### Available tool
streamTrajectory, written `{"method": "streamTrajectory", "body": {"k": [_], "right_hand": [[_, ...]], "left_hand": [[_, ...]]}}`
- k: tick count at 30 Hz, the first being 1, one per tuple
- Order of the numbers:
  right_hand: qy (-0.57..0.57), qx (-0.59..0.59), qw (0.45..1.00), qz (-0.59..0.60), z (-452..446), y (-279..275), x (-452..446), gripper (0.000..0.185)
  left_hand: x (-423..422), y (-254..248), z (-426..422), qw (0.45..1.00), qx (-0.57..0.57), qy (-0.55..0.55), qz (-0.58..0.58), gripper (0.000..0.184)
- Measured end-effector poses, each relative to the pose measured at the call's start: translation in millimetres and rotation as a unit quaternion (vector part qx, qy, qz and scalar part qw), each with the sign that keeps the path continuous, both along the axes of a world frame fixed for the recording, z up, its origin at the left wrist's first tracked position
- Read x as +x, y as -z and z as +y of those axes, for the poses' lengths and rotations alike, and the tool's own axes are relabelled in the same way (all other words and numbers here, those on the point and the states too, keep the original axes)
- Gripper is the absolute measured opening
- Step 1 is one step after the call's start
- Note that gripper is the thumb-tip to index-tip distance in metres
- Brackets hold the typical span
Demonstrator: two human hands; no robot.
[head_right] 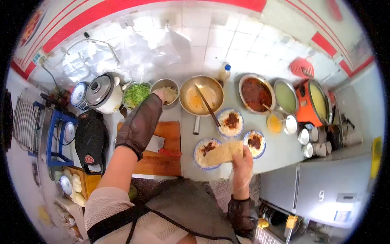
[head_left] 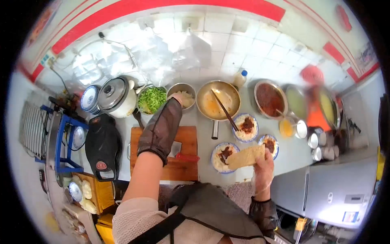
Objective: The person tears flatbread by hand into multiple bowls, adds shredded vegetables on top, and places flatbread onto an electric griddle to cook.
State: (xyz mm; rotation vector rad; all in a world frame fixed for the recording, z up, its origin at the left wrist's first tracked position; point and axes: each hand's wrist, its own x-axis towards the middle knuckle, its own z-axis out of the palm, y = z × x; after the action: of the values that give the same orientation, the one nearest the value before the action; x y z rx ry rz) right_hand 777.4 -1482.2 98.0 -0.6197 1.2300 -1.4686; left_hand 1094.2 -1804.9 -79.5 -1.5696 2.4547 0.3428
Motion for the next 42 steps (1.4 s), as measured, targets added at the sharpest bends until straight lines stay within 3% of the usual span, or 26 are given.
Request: {"method": "streamTrajectory", "body": {"k": [2, 4, 6, 8, 10, 12, 13, 15, 19, 21, 24, 25, 26, 27, 29, 30, 31, 32, 33, 34, 36, 37, 38, 40, 41, 42], "right_hand": [[-0.018, -0.014, 1.000, 0.019, -2, -2, -2, 0.038], [-0.012, -0.017, 0.999, 0.035, -7, -5, -1, 0.037], [-0.009, -0.026, 0.999, 0.047, -18, -1, -3, 0.036], [-0.101, -0.004, 0.987, 0.127, -28, 16, -9, 0.033], [-0.196, 0.008, 0.971, 0.137, -36, 33, -6, 0.035], [-0.259, 0.023, 0.957, 0.125, -38, 46, 2, 0.032], [-0.270, 0.022, 0.954, 0.125, -42, 57, 2, 0.032], [-0.309, -0.153, 0.833, 0.434, -53, 80, -7, 0.029], [-0.432, -0.062, 0.832, 0.343, -62, 94, -43, 0.026], [-0.517, 0.047, 0.822, 0.235, -60, 80, -64, 0.028], [-0.551, 0.003, 0.811, 0.194, -57, 95, -91, 0.026], [-0.560, 0.002, 0.805, 0.194, -57, 104, -99, 0.026], [-0.546, -0.112, 0.741, 0.376, -57, 110, -98, 0.025], [-0.499, -0.229, 0.640, 0.537, -57, 116, -97, 0.024], [-0.501, -0.217, 0.634, 0.547, -54, 126, -95, 0.023], [-0.496, -0.196, 0.634, 0.560, -54, 127, -94, 0.022], [-0.495, -0.204, 0.632, 0.560, -57, 127, -98, 0.022], [-0.508, -0.095, 0.753, 0.407, -65, 124, -105, 0.021], [-0.498, 0.019, 0.835, 0.234, -73, 121, -112, 0.020], [-0.501, 0.013, 0.832, 0.237, -84, 128, -121, 0.020], [-0.389, 0.014, 0.921, 0.027, -105, 156, -135, 0.020], [-0.394, 0.008, 0.919, 0.027, -113, 160, -133, 0.020], [-0.390, 0.010, 0.920, 0.030, -124, 164, -130, 0.019], [-0.389, 0.012, 0.920, 0.037, -141, 170, -124, 0.018], [-0.453, -0.076, 0.868, 0.190, -152, 172, -114, 0.016], [-0.462, -0.137, 0.844, 0.235, -173, 199, -101, 0.013]], "left_hand": [[-2, -14, 20, 0.996, 0.031, 0.083, -0.018, 0.052], [-12, -113, 55, 0.970, 0.205, -0.015, -0.129, 0.063], [-16, -118, 80, 0.974, 0.046, -0.222, -0.020, 0.073], [-40, -136, 141, 0.933, -0.048, -0.186, 0.304, 0.079], [-71, -128, 200, 0.859, 0.016, -0.018, 0.512, 0.071], [-116, -122, 250, 0.753, 0.161, -0.063, 0.635, 0.059], [-129, -116, 264, 0.753, 0.154, -0.072, 0.636, 0.059], [-152, -95, 280, 0.620, 0.330, -0.208, 0.681, 0.050], [-187, -74, 317, 0.628, 0.276, -0.322, 0.653, 0.043], [-214, -72, 334, 0.538, 0.280, -0.353, 0.712, 0.039], [-249, -76, 346, 0.483, 0.225, -0.363, 0.764, 0.034], [-258, -77, 350, 0.470, 0.251, -0.383, 0.754, 0.034], [-265, -60, 349, 0.466, 0.243, -0.388, 0.757, 0.034], [-272, -30, 344, 0.525, 0.141, -0.408, 0.734, 0.035], [-286, -19, 344, 0.607, -0.015, -0.445, 0.658, 0.037], [-295, -26, 346, 0.606, -0.023, -0.446, 0.659, 0.037], [-305, -33, 347, 0.493, -0.004, -0.508, 0.706, 0.039], [-311, -39, 347, 0.370, 0.016, -0.557, 0.743, 0.040], [-306, -6, 344, 0.368, 0.008, -0.554, 0.747, 0.040], [-292, 56, 341, 0.632, -0.193, -0.463, 0.591, 0.037], [-286, 61, 350, 0.802, -0.371, -0.315, 0.347, 0.035], [-289, 9, 360, 0.604, -0.237, -0.463, 0.603, 0.029], [-289, -22, 363, 0.321, -0.067, -0.539, 0.776, 0.023], [-287, -22, 362, 0.309, -0.058, -0.551, 0.773, 0.018], [-289, -22, 363, 0.300, -0.043, -0.566, 0.767, 0.014], [-292, -27, 362, 0.298, -0.046, -0.566, 0.767, 0.014]]}}
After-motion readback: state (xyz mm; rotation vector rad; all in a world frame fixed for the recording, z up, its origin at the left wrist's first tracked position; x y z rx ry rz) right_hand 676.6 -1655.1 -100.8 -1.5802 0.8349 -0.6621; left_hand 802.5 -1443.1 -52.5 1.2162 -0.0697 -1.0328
